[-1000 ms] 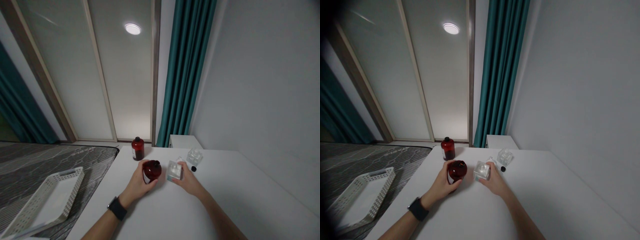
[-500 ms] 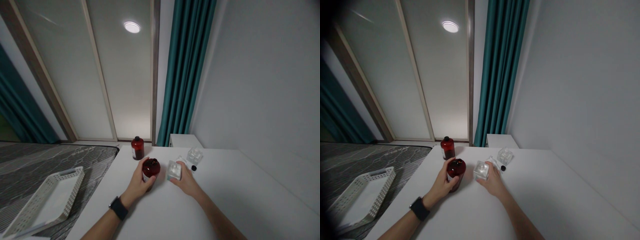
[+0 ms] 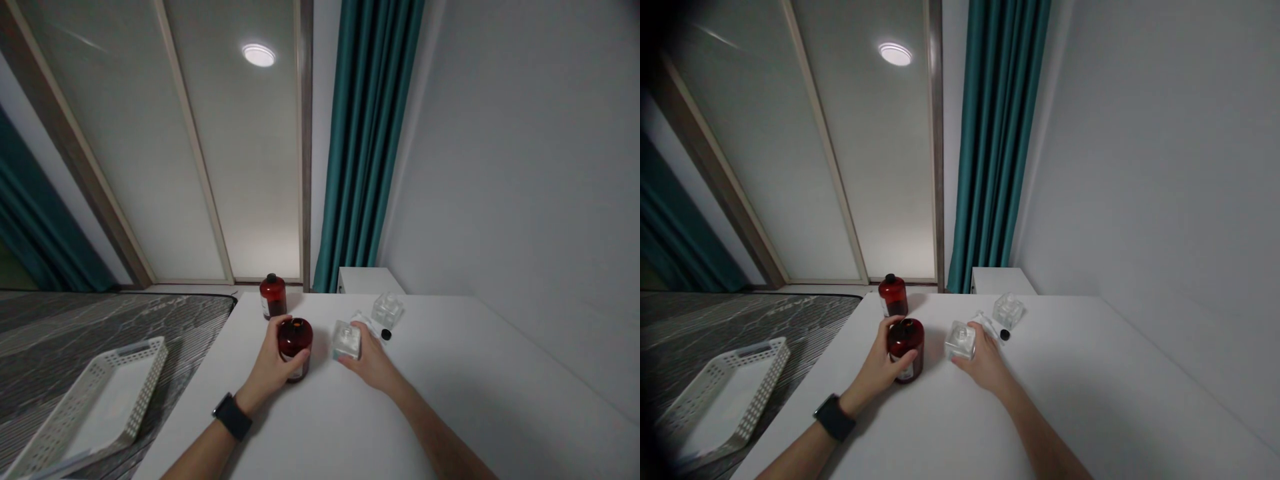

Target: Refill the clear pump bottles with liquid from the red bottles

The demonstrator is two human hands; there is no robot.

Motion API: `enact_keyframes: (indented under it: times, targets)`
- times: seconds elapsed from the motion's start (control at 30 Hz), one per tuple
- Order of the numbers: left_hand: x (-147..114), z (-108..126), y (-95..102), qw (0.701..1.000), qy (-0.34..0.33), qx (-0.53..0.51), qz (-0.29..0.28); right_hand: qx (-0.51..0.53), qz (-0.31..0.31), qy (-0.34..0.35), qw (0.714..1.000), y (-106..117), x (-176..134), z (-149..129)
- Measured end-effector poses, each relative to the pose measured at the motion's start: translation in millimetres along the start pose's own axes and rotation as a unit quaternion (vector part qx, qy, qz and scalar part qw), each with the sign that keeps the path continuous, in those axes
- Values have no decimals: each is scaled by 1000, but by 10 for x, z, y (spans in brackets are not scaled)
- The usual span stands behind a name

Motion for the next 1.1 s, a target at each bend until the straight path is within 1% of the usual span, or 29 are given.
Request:
enact_keyframes:
  times: [0.13,0.2,0.3,0.4,0.5,0.6,0.7,0.77,0.9,1.0,1.1]
  targets:
    - [27,47,25,999,-40,28,-10,4,-5,3,1000,-3,1,-11]
    - [29,25,42,999,-36,24,-17,4,-3,8,1000,5,-1,-23]
    - [10,-42,63,1000,-16,-11,-23,0,-5,6,1000,14,-2,-33]
    - [-16,-76,42,998,-14,-44,-29,-1,-16,-3,1000,7,-2,-30]
    - [-23,-88,-4,998,1,-62,-5,3,-24,-7,1000,-9,-7,-23]
    - [-13,-107,-65,997,37,-55,32,-2,-16,-13,1000,-11,-13,-24]
    - [5,-108,-94,997,48,-40,53,-9,-3,-20,1000,-6,-9,-45]
    - [19,-106,-98,997,40,-46,41,-8,5,-23,1000,-3,1,-69]
    - [34,-112,-72,996,27,-83,-19,4,18,-39,999,7,24,-97]
    - [24,-113,-39,994,23,-100,-47,26,9,-45,999,4,24,-108]
    - [1,-112,-55,991,22,-114,-66,55,-16,-70,996,-13,-3,-104]
Point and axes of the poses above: each hand's wrist, its own x-axis towards the middle knuckle, its own y-axis out of the back of the hand, z = x × y, the point moved 6 cm from there along x, towards the middle knuckle, and after that the axes turned 1 degree about x, right-handed, at the moved point
